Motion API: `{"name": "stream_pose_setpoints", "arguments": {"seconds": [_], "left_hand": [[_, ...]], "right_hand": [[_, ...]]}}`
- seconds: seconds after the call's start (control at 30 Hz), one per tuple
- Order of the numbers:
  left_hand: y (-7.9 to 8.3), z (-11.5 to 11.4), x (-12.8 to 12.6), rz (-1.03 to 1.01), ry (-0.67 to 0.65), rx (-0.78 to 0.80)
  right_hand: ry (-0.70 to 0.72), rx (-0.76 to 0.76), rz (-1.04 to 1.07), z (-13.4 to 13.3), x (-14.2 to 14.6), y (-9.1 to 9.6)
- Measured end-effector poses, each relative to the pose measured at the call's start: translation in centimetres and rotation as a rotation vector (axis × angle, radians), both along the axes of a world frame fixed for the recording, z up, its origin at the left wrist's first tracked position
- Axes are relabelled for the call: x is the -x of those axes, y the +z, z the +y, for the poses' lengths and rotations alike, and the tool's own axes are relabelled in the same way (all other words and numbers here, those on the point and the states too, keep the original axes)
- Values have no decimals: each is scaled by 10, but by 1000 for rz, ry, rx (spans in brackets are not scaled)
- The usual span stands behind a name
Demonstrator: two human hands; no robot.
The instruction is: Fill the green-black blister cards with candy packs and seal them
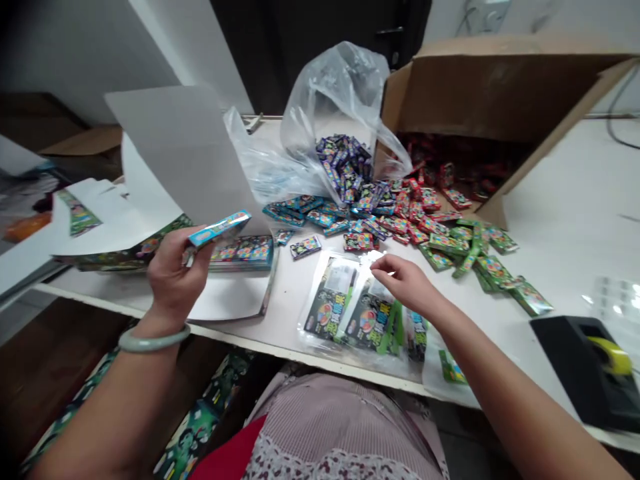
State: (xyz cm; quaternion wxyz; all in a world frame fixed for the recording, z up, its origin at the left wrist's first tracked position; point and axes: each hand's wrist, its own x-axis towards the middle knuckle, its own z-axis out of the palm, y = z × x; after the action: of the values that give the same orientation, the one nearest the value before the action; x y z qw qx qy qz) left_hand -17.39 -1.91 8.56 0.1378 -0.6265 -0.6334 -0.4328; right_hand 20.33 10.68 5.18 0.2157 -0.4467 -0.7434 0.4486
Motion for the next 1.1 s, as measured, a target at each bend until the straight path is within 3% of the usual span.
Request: {"name": "stream_pose_setpoints", "arguments": {"seconds": [0.1, 0.23, 0.33, 0.47, 0.53, 0.57, 0.63, 0.73, 0.83, 0.9, 1.0, 1.1], "left_hand": [[-39, 31, 30, 153, 30, 153], [-82, 48, 33, 216, -25, 337], [-94, 48, 39, 237, -102, 459], [-88, 46, 42, 119, -201, 427], [-80, 48, 20, 74, -119, 301], [-77, 49, 1, 52, -76, 239], [-74, 50, -53, 3, -130, 242], [-85, 49, -143, -42, -443, 560], [-103, 50, -200, 15, -459, 759], [-110, 52, -213, 21, -434, 809], [-111, 53, -213, 11, -410, 840], [-106, 51, -211, -137, -376, 755]], "right_hand": [[-15, -90, -158, 2, -5, -24], [25, -125, -304, 4, -14, -35], [6, -143, -402, 9, -25, -36], [-25, -186, -465, 21, -36, -37], [-33, -211, -456, 25, -35, -39], [-19, -231, -457, 26, -32, -40], [36, -279, -506, 27, -24, -42], [100, -302, -686, 22, -8, -45], [105, -291, -778, 16, 4, -47], [95, -286, -775, 17, 9, -48], [60, -274, -747, 25, 9, -46], [31, -266, -687, 32, 2, -33]]}}
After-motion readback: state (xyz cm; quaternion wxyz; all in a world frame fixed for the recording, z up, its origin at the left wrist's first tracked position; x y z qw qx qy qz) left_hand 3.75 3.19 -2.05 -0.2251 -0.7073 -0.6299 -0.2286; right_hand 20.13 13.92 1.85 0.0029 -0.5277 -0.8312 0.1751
